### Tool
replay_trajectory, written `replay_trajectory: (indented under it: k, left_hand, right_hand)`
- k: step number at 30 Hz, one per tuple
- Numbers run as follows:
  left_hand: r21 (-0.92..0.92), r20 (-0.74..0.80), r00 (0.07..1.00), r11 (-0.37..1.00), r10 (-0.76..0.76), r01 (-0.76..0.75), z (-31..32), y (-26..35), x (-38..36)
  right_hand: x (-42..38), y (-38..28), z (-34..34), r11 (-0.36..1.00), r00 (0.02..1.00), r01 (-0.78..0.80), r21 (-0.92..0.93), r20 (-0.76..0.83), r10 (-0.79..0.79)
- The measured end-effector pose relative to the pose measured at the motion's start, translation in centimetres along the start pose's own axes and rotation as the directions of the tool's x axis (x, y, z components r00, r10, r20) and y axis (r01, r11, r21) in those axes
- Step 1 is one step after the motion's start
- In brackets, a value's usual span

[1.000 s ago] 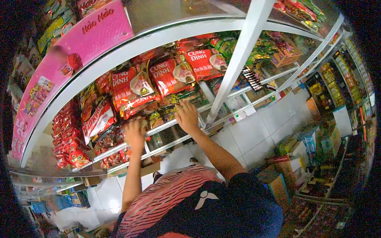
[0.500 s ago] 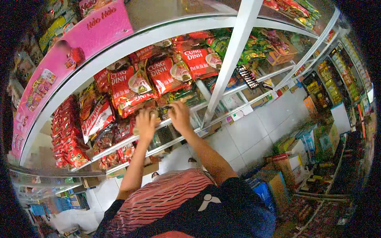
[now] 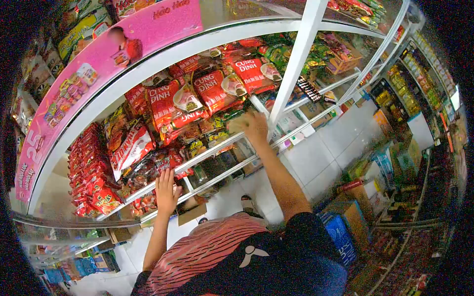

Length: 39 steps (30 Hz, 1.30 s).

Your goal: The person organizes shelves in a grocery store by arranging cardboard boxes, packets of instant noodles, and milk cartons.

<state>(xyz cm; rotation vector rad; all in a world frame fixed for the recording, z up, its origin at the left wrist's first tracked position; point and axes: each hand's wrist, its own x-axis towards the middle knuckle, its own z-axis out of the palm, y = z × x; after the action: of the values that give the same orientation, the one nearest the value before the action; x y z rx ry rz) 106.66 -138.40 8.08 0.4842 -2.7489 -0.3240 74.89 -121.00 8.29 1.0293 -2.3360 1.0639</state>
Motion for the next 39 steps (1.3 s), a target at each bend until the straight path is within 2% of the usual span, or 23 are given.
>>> replay_trajectory:
  k: [1,4,5,7,9,12,13,14,17,19,20,22,23,24,25,27,30,31,32,33,34,37,39]
  left_hand:
    - [-0.006,-0.002,1.0,1.0,0.007,-0.007,0.1,-0.1,-0.1]
    - [-0.087,-0.099,0.993,0.994,-0.068,0.059,1.0,0.1,-0.1]
    - [-0.095,-0.101,0.993,0.994,-0.068,0.059,1.3,0.3,-0.2]
    - [-0.094,-0.153,0.984,0.993,-0.088,0.074,1.8,0.1,-0.2]
    - [-0.103,-0.158,0.984,0.992,-0.082,0.067,1.7,-0.2,-0.3]
    - [-0.119,-0.122,0.992,0.992,-0.044,0.029,1.4,-0.7,-0.3]
    - [-0.119,-0.123,0.991,0.993,-0.043,0.029,1.4,-0.8,-0.4]
    - [-0.146,-0.121,0.992,0.989,-0.048,0.03,1.4,-0.9,-0.4]
    - [-0.176,-0.13,0.99,0.984,-0.051,0.028,1.8,-1.0,-0.5]
    - [-0.144,-0.167,0.985,0.989,-0.045,0.021,2.1,-1.0,-0.6]
    - [-0.152,-0.178,0.983,0.988,-0.053,0.026,2.2,-1.0,-0.5]
    - [-0.176,-0.177,0.982,0.984,-0.061,0.029,2.3,-0.9,-0.7]
    - [-0.195,-0.177,0.982,0.98,-0.07,0.034,2.3,-0.9,-0.6]
    - [-0.2,-0.176,0.982,0.979,-0.067,0.031,2.3,-1.0,-0.6]
    - [-0.201,-0.175,0.983,0.979,-0.058,0.022,2.1,-1.1,-0.6]
    - [-0.207,-0.132,0.991,0.978,-0.035,0.008,1.4,-1.1,-0.6]
    - [-0.236,-0.017,0.999,0.971,0.047,-0.05,0.1,-2.3,-0.5]
    - [-0.223,0.021,0.997,0.972,0.074,-0.067,-0.1,-2.6,-0.4]
    - [-0.218,0.026,0.995,0.972,0.095,-0.087,-0.2,-2.7,-0.4]
    - [-0.208,0.036,0.994,0.974,0.101,-0.092,-0.2,-2.8,-0.2]
    - [-0.198,0.044,0.993,0.976,0.105,-0.094,-0.1,-3.0,-0.2]
    - [-0.183,0.021,0.994,0.978,0.104,-0.098,0.3,-2.8,-0.3]
    - [-0.207,-0.026,0.994,0.973,0.103,-0.106,0.8,-2.9,-0.4]
  right_hand:
    - [-0.3,0.0,0.2,0.988,0.989,-0.12,-0.096,-0.098,0.111]
    - [-2.2,-5.5,3.7,0.981,0.99,0.085,0.174,-0.123,-0.064]
    - [-2.8,-8.7,3.9,0.998,0.999,0.012,0.068,0.032,-0.014]
    - [-4.2,-13.7,5.2,0.99,0.992,0.124,0.061,0.017,-0.125]
    - [-4.9,-14.3,6.2,0.971,0.974,0.219,0.101,0.033,-0.223]
    - [-3.5,-10.9,3.8,0.969,0.974,0.15,0.197,0.14,-0.179]
    - [-2.8,-9.6,2.4,0.946,0.982,0.18,0.268,-0.003,-0.186]
    - [-2.5,-5.5,3.8,0.977,0.986,0.152,0.147,-0.095,-0.139]
    - [-1.1,-4.1,-0.4,0.987,0.994,0.092,0.133,-0.074,-0.083]
    - [-1.3,-2.6,0.9,0.955,0.964,-0.222,-0.199,-0.188,0.185]
    - [-0.5,-8.4,-1.9,0.995,0.989,-0.078,-0.069,-0.13,0.068]
    - [-2.3,-7.8,4.9,0.995,0.952,-0.063,-0.083,-0.305,0.035]
    - [-1.8,-14.1,1.7,0.999,1.0,-0.003,0.044,0.003,0.003]
    - [-3.6,-14.5,5.3,0.976,0.99,0.122,0.18,-0.089,-0.108]
    - [-5.1,-15.6,8.0,0.963,0.989,0.146,0.229,-0.041,-0.14]
    - [-6.9,-19.4,8.5,0.98,0.988,0.153,0.126,-0.043,-0.149]
    - [-6.7,-17.2,7.6,0.982,0.995,0.066,0.177,0.068,-0.079]
    - [-6.1,-15.6,6.7,0.991,0.998,0.036,0.13,0.043,-0.042]
    - [-5.3,-13.6,5.7,0.98,0.999,0.033,0.197,-0.037,-0.026]
    - [-4.5,-11.7,4.3,0.975,0.98,0.122,0.184,-0.179,-0.089]
    - [-4.1,-10.3,2.9,0.979,0.99,-0.072,0.192,-0.109,0.094]
    - [-4.3,-7.7,1.4,0.989,0.964,-0.069,0.129,-0.248,0.099]
    - [-5.5,-7.2,3.2,0.976,0.945,-0.177,-0.128,-0.299,0.132]
